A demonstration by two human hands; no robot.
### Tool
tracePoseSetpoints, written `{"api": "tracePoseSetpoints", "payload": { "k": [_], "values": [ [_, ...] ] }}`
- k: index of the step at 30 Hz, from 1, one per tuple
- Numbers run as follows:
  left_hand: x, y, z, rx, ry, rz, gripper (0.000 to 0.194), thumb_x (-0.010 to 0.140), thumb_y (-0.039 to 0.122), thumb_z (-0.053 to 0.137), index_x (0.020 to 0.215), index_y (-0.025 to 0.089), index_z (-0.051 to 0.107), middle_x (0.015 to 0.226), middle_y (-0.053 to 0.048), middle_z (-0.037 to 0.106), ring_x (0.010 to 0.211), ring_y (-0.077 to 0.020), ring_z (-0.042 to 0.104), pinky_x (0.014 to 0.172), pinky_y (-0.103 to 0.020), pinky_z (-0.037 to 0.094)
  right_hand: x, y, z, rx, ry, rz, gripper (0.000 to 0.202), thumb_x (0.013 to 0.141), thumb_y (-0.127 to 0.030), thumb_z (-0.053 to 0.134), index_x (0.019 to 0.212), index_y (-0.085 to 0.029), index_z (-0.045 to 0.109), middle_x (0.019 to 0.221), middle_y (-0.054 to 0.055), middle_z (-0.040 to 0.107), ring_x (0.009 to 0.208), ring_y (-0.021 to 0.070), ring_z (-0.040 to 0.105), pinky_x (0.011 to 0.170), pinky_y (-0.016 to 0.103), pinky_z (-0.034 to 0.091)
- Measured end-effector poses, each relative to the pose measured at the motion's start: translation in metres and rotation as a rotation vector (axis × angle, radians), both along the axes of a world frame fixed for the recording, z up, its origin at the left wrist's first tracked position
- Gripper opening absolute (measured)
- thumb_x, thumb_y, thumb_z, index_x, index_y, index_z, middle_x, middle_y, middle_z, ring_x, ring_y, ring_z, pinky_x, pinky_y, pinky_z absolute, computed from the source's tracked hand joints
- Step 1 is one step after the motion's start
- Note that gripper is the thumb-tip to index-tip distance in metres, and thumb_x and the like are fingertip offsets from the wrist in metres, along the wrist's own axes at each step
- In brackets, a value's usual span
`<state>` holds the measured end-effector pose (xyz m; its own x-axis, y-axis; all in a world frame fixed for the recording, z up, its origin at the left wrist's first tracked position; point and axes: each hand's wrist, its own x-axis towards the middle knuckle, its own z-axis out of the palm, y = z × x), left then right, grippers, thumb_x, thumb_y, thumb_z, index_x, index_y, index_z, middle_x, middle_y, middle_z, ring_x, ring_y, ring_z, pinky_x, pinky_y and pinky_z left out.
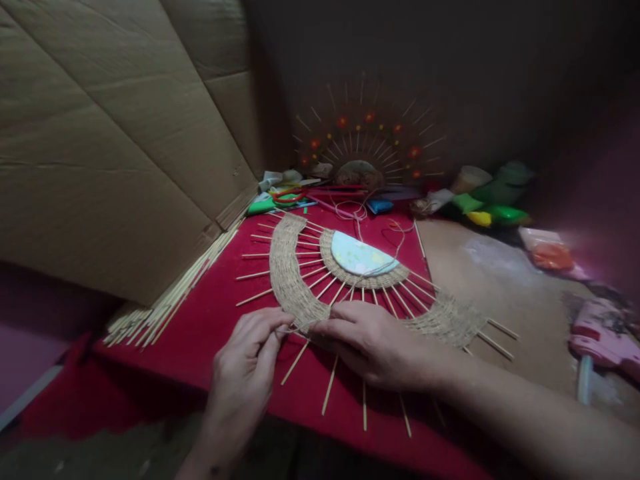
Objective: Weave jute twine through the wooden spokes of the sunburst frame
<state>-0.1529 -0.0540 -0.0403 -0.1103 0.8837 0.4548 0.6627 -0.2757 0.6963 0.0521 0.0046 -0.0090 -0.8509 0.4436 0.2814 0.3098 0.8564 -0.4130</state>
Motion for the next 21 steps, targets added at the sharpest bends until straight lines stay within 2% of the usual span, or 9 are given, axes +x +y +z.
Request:
{"api": "tracePoseSetpoints", "payload": {
  "k": [5,9,15,21],
  "values": [
    [0.0,-0.005,0.008,-0.15,-0.205,0.082,0.018,0.087,0.031,0.056,0.092,0.022,0.07,0.096,-0.001,0.07,0.092,-0.0156,0.064,0.087,-0.027,0.05,0.001,0.0,-0.001,-0.039,0.014,-0.007,0.029,0.09,-0.015,0.045,0.114,-0.011,0.06,0.089,0.009,0.06,0.077,0.0158,0.051,0.066,0.028,0.042],
    [-0.008,-0.004,0.013,-0.231,-0.3,0.098,0.019,0.085,0.034,0.058,0.094,0.022,0.07,0.093,-0.002,0.071,0.087,-0.0162,0.064,0.081,-0.027,0.052,0.001,0.0,-0.001,-0.048,0.03,-0.002,0.028,0.092,-0.017,0.043,0.114,-0.011,0.06,0.087,0.009,0.06,0.076,0.0156,0.052,0.065,0.028,0.043],
    [-0.024,0.001,0.007,0.054,0.051,0.1,0.016,0.087,0.024,0.055,0.091,0.018,0.069,0.095,-0.004,0.067,0.094,-0.0165,0.061,0.089,-0.03,0.047,0.002,-0.002,0.0,-0.05,0.025,-0.02,0.029,0.094,-0.021,0.041,0.114,-0.011,0.06,0.088,0.01,0.06,0.076,0.0155,0.052,0.065,0.028,0.043],
    [-0.031,0.002,-0.001,0.048,0.121,0.083,0.014,0.087,0.021,0.052,0.087,0.017,0.066,0.09,-0.005,0.066,0.092,-0.0171,0.059,0.086,-0.031,0.047,0.001,-0.001,0.0,-0.128,0.052,-0.031,0.028,0.092,-0.017,0.045,0.116,-0.011,0.058,0.088,0.009,0.061,0.076,0.0149,0.054,0.067,0.028,0.046]
  ]
}}
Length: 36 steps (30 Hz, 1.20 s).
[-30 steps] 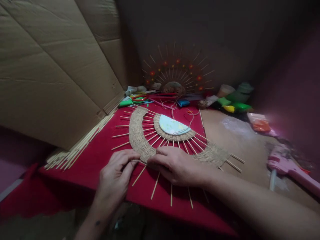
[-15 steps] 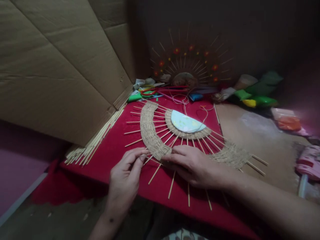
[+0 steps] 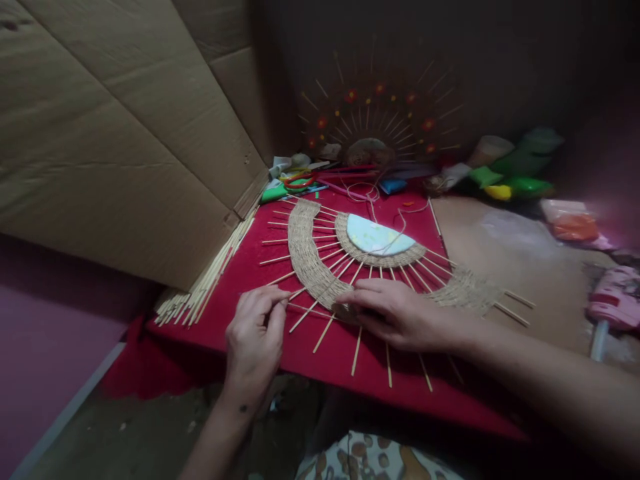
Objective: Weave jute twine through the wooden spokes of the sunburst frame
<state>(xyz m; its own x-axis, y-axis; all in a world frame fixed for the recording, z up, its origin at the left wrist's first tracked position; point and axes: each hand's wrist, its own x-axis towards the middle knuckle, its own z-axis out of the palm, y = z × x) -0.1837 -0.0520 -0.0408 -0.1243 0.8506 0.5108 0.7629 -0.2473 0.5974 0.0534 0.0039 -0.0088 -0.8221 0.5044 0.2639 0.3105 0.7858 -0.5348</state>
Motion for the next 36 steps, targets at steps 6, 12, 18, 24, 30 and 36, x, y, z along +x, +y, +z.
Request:
{"api": "tracePoseSetpoints", "payload": {
  "k": [6,12,18,24,30,36],
  "values": [
    [0.0,0.003,-0.003,0.0,0.001,0.007,0.015,0.087,0.02,0.052,0.087,0.017,0.066,0.089,-0.005,0.066,0.09,-0.0172,0.059,0.085,-0.031,0.046,0.0,0.003,0.01,-0.116,-0.061,0.006,0.026,0.089,-0.012,0.047,0.11,-0.013,0.062,0.092,0.008,0.062,0.08,0.0137,0.057,0.07,0.026,0.046],
    [0.004,0.002,-0.002,0.014,0.002,0.039,0.017,0.087,0.022,0.051,0.086,0.016,0.067,0.088,-0.005,0.067,0.089,-0.0181,0.059,0.085,-0.032,0.046,-0.017,0.008,0.03,-0.059,-0.33,0.039,0.023,0.087,-0.012,0.049,0.103,-0.014,0.066,0.092,0.008,0.066,0.079,0.0148,0.059,0.068,0.026,0.043],
    [0.007,0.0,0.0,0.047,-0.009,0.08,0.015,0.085,0.022,0.052,0.084,0.018,0.066,0.089,-0.005,0.067,0.089,-0.018,0.06,0.084,-0.033,0.048,-0.056,0.014,0.03,0.19,-0.466,-0.032,0.021,0.087,-0.014,0.048,0.095,-0.017,0.067,0.092,0.008,0.063,0.065,0.012,0.054,0.054,0.026,0.03],
    [0.008,-0.004,-0.002,0.117,-0.004,0.111,0.013,0.084,0.02,0.053,0.082,0.017,0.066,0.085,-0.004,0.067,0.087,-0.0172,0.06,0.083,-0.033,0.049,-0.076,0.017,0.015,0.437,-0.468,0.068,0.024,0.094,-0.018,0.038,0.098,-0.013,0.062,0.094,0.011,0.059,0.074,0.0177,0.056,0.051,0.027,0.032],
    [0.01,-0.018,-0.004,0.172,0.05,0.114,0.012,0.083,0.014,0.052,0.082,0.018,0.064,0.089,-0.005,0.065,0.092,-0.0176,0.059,0.086,-0.035,0.049,-0.074,0.011,0.0,0.521,-0.43,0.03,0.026,0.095,-0.015,0.032,0.104,-0.011,0.056,0.102,0.014,0.056,0.082,0.02,0.054,0.057,0.029,0.043],
    [0.013,-0.032,-0.005,0.169,0.033,0.1,0.01,0.083,0.012,0.054,0.081,0.017,0.062,0.089,-0.006,0.064,0.094,-0.0177,0.06,0.085,-0.035,0.049,-0.072,0.009,-0.007,0.519,-0.377,-0.006,0.026,0.096,-0.016,0.031,0.104,-0.012,0.056,0.107,0.015,0.056,0.087,0.0219,0.054,0.065,0.033,0.047]
  ]
}}
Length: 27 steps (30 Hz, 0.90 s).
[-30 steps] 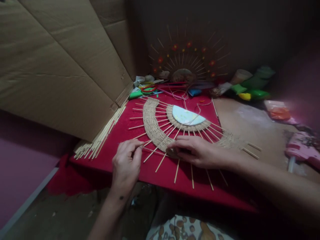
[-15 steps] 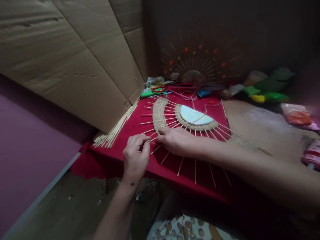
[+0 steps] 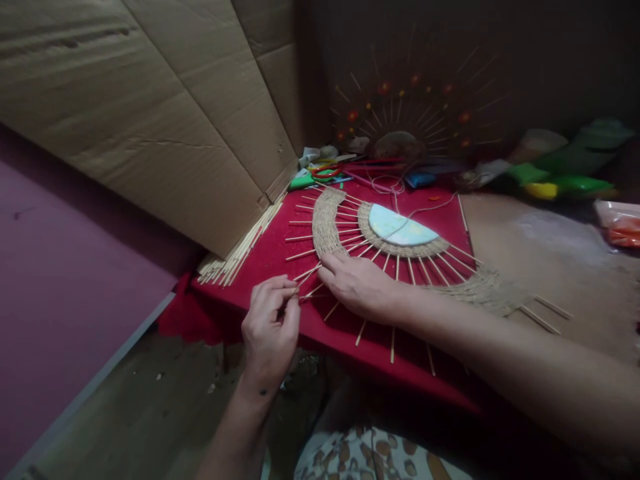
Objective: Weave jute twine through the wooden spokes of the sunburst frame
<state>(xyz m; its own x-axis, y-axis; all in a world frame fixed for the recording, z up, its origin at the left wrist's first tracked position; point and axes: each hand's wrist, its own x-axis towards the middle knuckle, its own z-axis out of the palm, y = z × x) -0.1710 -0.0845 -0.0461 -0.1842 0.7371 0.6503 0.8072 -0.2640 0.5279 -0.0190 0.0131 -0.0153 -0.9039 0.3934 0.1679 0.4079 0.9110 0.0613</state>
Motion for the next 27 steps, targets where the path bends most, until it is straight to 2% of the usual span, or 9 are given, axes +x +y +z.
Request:
{"api": "tracePoseSetpoints", "payload": {
  "k": [5,10,14,18,23,27],
  "values": [
    [-0.002,-0.002,0.0,-0.028,0.042,0.019,0.012,0.083,0.013,0.052,0.078,0.017,0.061,0.09,-0.006,0.064,0.096,-0.0193,0.059,0.087,-0.037,0.049,0.001,0.001,-0.002,-0.012,0.016,-0.015,0.025,0.095,-0.014,0.033,0.102,-0.013,0.057,0.105,0.013,0.056,0.089,0.0218,0.053,0.066,0.032,0.046],
    [-0.009,0.006,0.003,-0.057,0.102,0.04,0.013,0.083,0.016,0.053,0.077,0.017,0.063,0.091,-0.007,0.064,0.096,-0.0202,0.058,0.087,-0.036,0.048,0.003,0.001,-0.005,-0.012,0.076,-0.006,0.022,0.092,-0.013,0.036,0.098,-0.013,0.057,0.102,0.014,0.057,0.088,0.0225,0.052,0.061,0.03,0.042],
    [-0.015,0.021,0.009,-0.047,0.167,0.059,0.013,0.083,0.019,0.054,0.077,0.018,0.065,0.09,-0.007,0.063,0.096,-0.0208,0.057,0.089,-0.037,0.046,0.005,0.003,-0.005,-0.13,0.18,-0.049,0.016,0.085,-0.011,0.043,0.093,-0.015,0.056,0.097,0.011,0.058,0.083,0.0197,0.052,0.059,0.028,0.038],
    [-0.021,0.045,0.019,-0.165,0.174,-0.014,0.013,0.081,0.02,0.055,0.076,0.019,0.066,0.084,-0.004,0.066,0.089,-0.0197,0.058,0.084,-0.034,0.046,0.007,0.007,-0.004,-0.305,0.331,-0.057,0.014,0.079,-0.013,0.048,0.091,-0.014,0.054,0.09,0.007,0.059,0.079,0.016,0.051,0.065,0.027,0.039],
    [-0.032,0.073,0.018,-0.311,-0.041,-0.011,0.015,0.078,0.026,0.057,0.077,0.018,0.068,0.079,-0.003,0.069,0.077,-0.0174,0.061,0.074,-0.03,0.047,0.007,0.008,-0.005,-0.294,0.305,-0.068,0.012,0.084,-0.019,0.048,0.087,-0.016,0.059,0.091,0.006,0.057,0.077,0.0152,0.05,0.062,0.025,0.035],
    [-0.037,0.078,0.015,-0.324,-0.245,-0.01,0.016,0.075,0.029,0.061,0.08,0.017,0.07,0.078,-0.002,0.069,0.072,-0.015,0.061,0.07,-0.027,0.047,0.007,0.009,-0.006,-0.324,0.304,-0.054,0.013,0.086,-0.018,0.048,0.089,-0.017,0.061,0.091,0.005,0.057,0.079,0.0151,0.051,0.063,0.025,0.035]
  ]
}}
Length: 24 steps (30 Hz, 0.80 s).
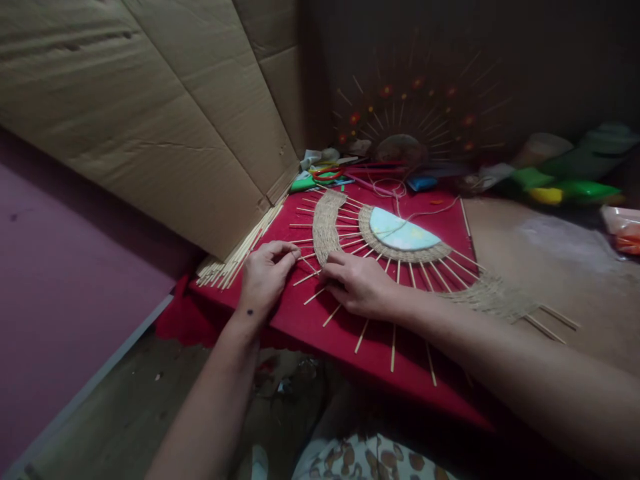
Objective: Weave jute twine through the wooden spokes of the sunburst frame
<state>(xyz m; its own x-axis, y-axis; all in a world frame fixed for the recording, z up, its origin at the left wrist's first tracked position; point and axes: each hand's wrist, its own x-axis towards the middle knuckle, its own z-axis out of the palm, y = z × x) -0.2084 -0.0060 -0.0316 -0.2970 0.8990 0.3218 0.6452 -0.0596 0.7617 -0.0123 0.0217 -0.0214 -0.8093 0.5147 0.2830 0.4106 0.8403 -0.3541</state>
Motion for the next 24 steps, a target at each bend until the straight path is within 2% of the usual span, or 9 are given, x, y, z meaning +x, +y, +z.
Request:
{"api": "tracePoseSetpoints", "payload": {
  "k": [6,10,13,18,24],
  "values": [
    [0.001,-0.004,0.006,0.027,-0.193,0.058,0.019,0.073,0.031,0.062,0.081,0.014,0.069,0.076,-0.002,0.068,0.068,-0.0124,0.059,0.067,-0.023,0.046,-0.001,0.004,0.001,-0.153,0.091,-0.026,0.016,0.081,-0.012,0.055,0.096,-0.017,0.06,0.086,0.002,0.06,0.075,0.0127,0.052,0.066,0.023,0.036],
    [-0.001,-0.003,0.003,0.006,-0.168,0.06,0.017,0.072,0.028,0.06,0.079,0.015,0.068,0.073,-0.001,0.067,0.066,-0.0121,0.058,0.065,-0.022,0.045,-0.001,0.005,0.009,-0.271,0.099,-0.034,0.023,0.075,-0.006,0.057,0.095,-0.016,0.06,0.081,0.001,0.061,0.069,0.0114,0.052,0.065,0.023,0.038],
    [-0.003,-0.001,-0.003,-0.014,-0.108,0.063,0.017,0.072,0.027,0.058,0.079,0.015,0.068,0.072,-0.001,0.067,0.065,-0.0127,0.058,0.061,-0.022,0.044,-0.003,0.009,0.018,-0.31,0.066,-0.046,0.022,0.078,-0.006,0.053,0.095,-0.015,0.063,0.083,0.003,0.064,0.072,0.0125,0.055,0.067,0.023,0.039],
    [-0.005,-0.002,-0.007,-0.035,-0.071,0.079,0.017,0.071,0.026,0.057,0.079,0.016,0.068,0.071,-0.001,0.068,0.065,-0.0131,0.058,0.06,-0.022,0.044,-0.016,0.021,0.027,-0.199,-0.047,-0.075,0.024,0.081,-0.007,0.047,0.093,-0.013,0.067,0.093,0.009,0.065,0.08,0.0154,0.057,0.073,0.026,0.04],
    [-0.003,-0.006,-0.007,-0.027,-0.016,0.102,0.017,0.073,0.027,0.056,0.08,0.017,0.068,0.073,-0.001,0.069,0.067,-0.0141,0.06,0.066,-0.025,0.045,-0.044,0.034,0.017,0.005,-0.175,-0.134,0.027,0.087,-0.017,0.044,0.102,-0.017,0.066,0.105,0.01,0.06,0.085,0.0181,0.058,0.067,0.027,0.039]
  ]
}}
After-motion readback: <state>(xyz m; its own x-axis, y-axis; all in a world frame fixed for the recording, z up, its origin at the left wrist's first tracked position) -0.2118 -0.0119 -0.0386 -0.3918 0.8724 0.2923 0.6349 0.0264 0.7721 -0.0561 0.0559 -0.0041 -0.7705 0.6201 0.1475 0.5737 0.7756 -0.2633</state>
